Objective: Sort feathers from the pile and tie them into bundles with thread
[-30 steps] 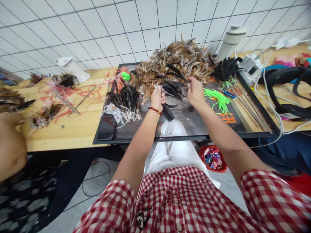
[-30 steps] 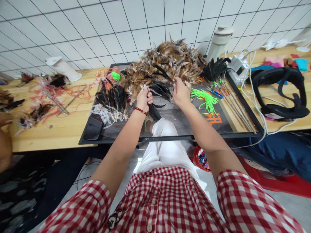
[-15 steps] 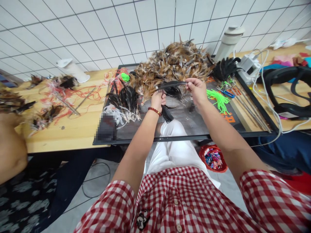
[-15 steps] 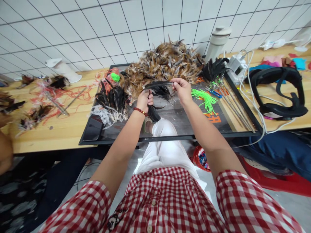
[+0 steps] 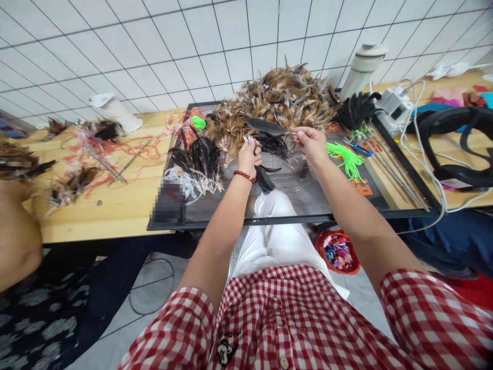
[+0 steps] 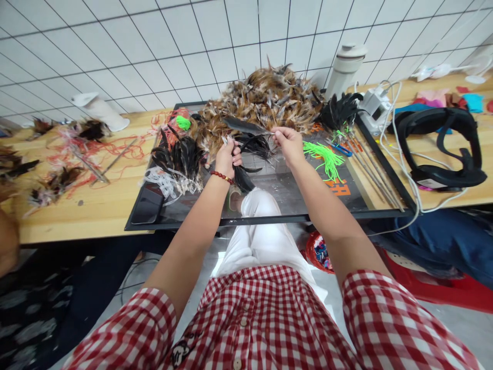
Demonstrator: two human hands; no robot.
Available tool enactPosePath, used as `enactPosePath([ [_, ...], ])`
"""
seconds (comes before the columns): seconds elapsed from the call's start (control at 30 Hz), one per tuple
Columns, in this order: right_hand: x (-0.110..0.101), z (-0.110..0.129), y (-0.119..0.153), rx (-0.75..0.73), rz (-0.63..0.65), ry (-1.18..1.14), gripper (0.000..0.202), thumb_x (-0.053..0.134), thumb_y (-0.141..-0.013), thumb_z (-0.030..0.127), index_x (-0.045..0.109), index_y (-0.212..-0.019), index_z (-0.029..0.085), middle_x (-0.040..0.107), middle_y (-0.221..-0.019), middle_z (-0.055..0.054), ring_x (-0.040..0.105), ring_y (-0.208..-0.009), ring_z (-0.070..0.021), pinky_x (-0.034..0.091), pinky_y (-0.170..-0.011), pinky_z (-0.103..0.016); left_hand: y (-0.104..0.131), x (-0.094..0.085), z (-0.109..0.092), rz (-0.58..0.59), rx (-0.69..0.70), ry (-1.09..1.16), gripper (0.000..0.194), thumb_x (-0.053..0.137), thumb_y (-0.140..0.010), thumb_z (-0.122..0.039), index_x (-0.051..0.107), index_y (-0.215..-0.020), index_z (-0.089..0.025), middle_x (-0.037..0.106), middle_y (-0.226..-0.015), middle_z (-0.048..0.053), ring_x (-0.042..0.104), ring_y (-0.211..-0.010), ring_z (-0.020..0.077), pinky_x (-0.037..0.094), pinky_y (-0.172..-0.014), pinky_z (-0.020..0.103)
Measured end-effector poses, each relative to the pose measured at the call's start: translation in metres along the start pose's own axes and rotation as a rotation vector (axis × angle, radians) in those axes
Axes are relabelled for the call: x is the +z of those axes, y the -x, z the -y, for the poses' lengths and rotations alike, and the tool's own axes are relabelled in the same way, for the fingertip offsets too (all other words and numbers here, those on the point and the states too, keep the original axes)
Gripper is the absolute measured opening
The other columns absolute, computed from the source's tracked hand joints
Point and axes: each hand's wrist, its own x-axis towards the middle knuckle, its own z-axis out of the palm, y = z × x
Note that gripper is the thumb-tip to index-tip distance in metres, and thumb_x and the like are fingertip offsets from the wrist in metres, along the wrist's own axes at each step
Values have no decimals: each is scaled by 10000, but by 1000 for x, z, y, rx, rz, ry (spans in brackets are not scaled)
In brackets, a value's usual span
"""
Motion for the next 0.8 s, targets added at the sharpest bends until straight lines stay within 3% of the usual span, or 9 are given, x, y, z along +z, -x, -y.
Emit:
enactPosePath([
  [0.13,-4,0,-6,-7,-32,-64,427,696,-791,642,683,-962,251,657,-795,-6,592,-689,-127,537,-671,-297,0,0,0,-18,-28,-6,379,619,-936,-516,478,-802,-192,359,-539,-102,240,-354,-1,165,-366,133],
  [0.23,-8,8,-5,-7,45,-68,375,634,-857,618,652,-954,257,619,-757,7,588,-681,-123,540,-677,-296,0,0,-1,-11,-52,-16,362,601,-953,-494,476,-802,-190,361,-537,-103,237,-349,-2,160,-364,129],
  [0.3,-9,17,1,51,173,-96,348,680,-829,581,638,-872,238,588,-694,15,557,-629,-117,531,-656,-298,1,-1,-2,23,-74,-31,342,586,-968,-466,481,-803,-185,368,-540,-101,239,-347,-4,160,-364,125],
  [0.4,-5,32,14,175,485,-91,378,813,-687,534,659,-749,195,599,-632,0,535,-579,-119,509,-613,-307,3,0,-2,118,-116,-68,306,562,-989,-407,496,-799,-176,397,-551,-91,250,-349,-3,163,-362,120],
  [0.47,2,39,22,152,632,-21,376,846,-640,513,712,-737,176,658,-674,-28,579,-622,-138,517,-644,-318,4,1,-1,191,-140,-107,279,553,-997,-356,510,-794,-168,438,-566,-77,282,-357,1,161,-362,122],
  [0.5,5,41,25,98,647,22,353,840,-651,501,737,-746,178,690,-721,-39,611,-670,-152,530,-688,-327,5,2,1,217,-140,-129,266,559,-994,-330,520,-792,-163,463,-576,-67,308,-364,4,158,-364,124],
  [0.63,12,41,26,-123,451,182,199,761,-752,414,774,-780,218,745,-861,-44,674,-853,-196,543,-873,-379,7,5,7,252,-91,-239,224,624,-958,-284,584,-794,-137,566,-603,-30,395,-396,15,173,-374,144],
  [0.73,12,35,23,-176,312,246,155,747,-760,360,774,-814,217,739,-878,-49,676,-873,-202,545,-892,-390,8,5,9,293,-69,-292,222,633,-952,-288,628,-805,-122,618,-592,-2,478,-448,40,287,-430,145],
  [0.8,12,31,22,-169,294,213,173,749,-753,351,763,-844,204,727,-851,-45,673,-829,-189,557,-854,-378,10,6,10,339,-67,-308,226,655,-937,-291,634,-794,-117,642,-609,16,501,-470,47,303,-444,149],
])
